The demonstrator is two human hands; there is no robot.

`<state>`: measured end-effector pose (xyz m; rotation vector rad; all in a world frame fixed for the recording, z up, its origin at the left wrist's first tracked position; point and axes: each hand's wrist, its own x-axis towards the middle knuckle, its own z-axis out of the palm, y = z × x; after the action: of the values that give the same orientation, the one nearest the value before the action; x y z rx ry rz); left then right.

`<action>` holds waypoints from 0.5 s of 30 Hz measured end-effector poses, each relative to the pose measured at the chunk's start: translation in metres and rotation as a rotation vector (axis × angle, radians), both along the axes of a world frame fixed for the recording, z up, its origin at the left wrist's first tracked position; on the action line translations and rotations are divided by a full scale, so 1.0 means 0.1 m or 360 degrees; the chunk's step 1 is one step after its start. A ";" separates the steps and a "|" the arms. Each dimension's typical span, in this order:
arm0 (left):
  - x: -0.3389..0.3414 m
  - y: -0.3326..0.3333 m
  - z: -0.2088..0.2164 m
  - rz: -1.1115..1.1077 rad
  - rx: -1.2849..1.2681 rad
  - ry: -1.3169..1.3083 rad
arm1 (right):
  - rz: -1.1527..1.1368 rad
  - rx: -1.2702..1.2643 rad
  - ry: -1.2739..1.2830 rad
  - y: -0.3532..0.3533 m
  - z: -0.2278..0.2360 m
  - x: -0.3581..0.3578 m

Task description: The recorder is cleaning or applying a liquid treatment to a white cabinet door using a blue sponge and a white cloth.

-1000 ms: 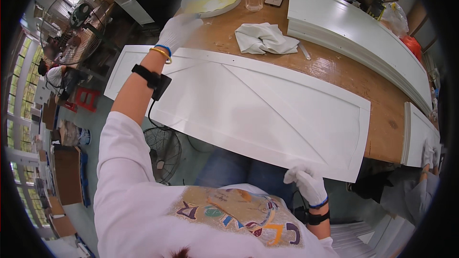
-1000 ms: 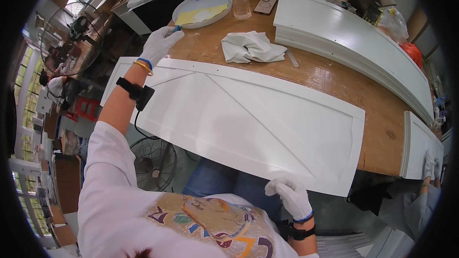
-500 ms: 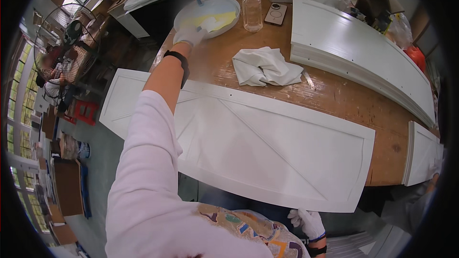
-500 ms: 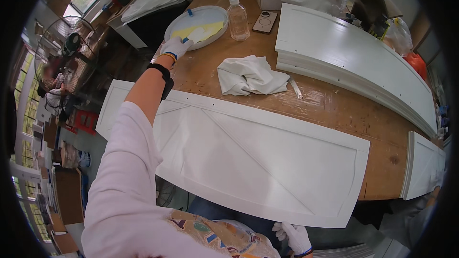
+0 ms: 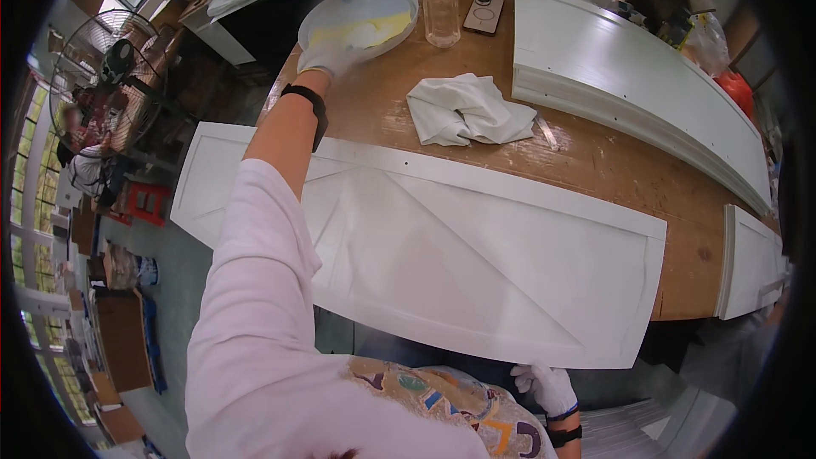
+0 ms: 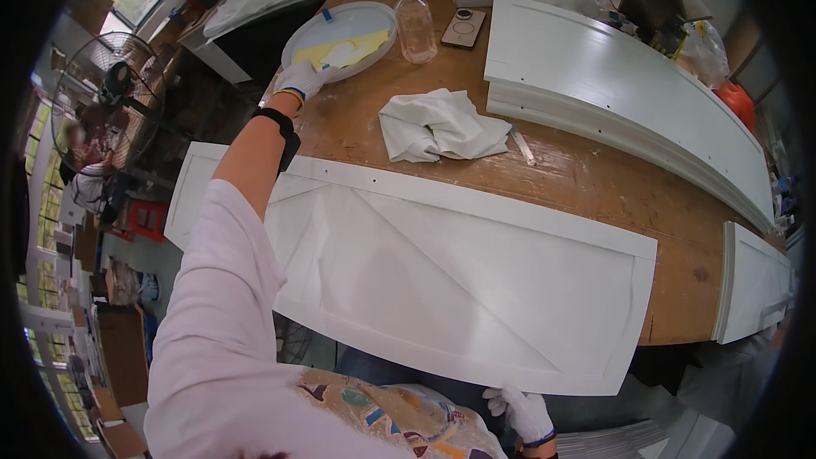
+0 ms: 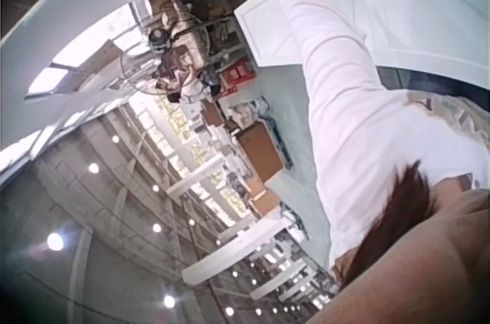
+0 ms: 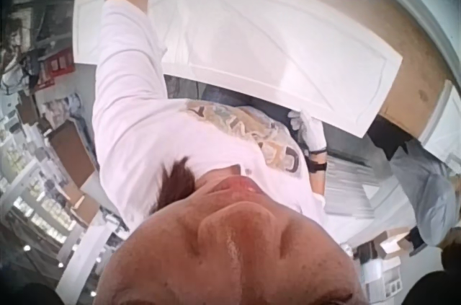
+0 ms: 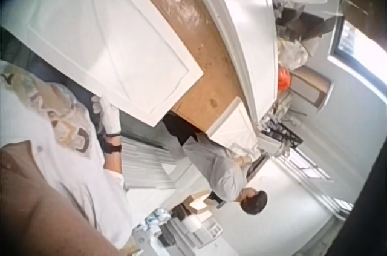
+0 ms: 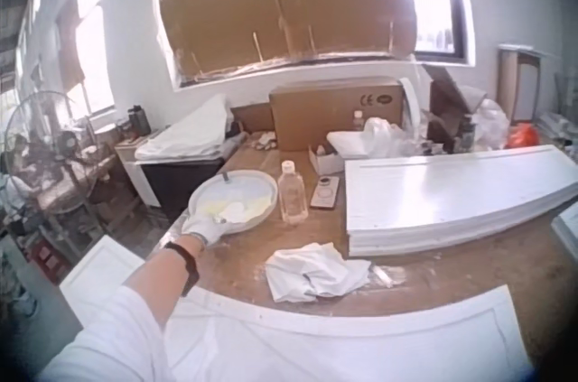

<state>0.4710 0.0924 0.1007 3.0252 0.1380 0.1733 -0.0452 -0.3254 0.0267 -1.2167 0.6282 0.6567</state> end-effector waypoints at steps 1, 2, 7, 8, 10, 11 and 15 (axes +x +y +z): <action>0.00 0.06 0.01 0.0028 -0.0037 -0.0028 | -0.0187 0.0150 -0.0029 0.03 -0.04 0.01; -0.03 0.12 -0.02 0.0053 -0.0078 -0.0042 | -0.0379 0.0294 -0.0048 0.05 -0.08 -0.02; -0.37 0.38 0.15 0.0111 -0.0069 -0.0059 | -0.0668 0.0329 -0.0152 0.16 -0.18 -0.05; -0.58 0.52 0.25 0.0102 -0.0052 -0.0085 | -0.0646 0.0334 -0.0160 0.18 -0.15 -0.03; -0.83 0.84 0.24 0.0161 -0.0134 -0.0127 | -0.0678 0.0248 -0.0224 0.21 -0.09 -0.06; -0.96 1.09 0.27 0.0216 -0.0146 -0.0074 | -0.0663 0.0252 -0.0231 0.21 -0.06 -0.08; -1.60 1.91 0.38 0.0428 -0.0225 0.0036 | -0.0921 0.0102 -0.0365 -0.08 0.04 -0.17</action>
<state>0.3108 0.2832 0.1385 2.8569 0.5363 0.1447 -0.0621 -0.3338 0.0304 -0.9663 0.7161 0.0503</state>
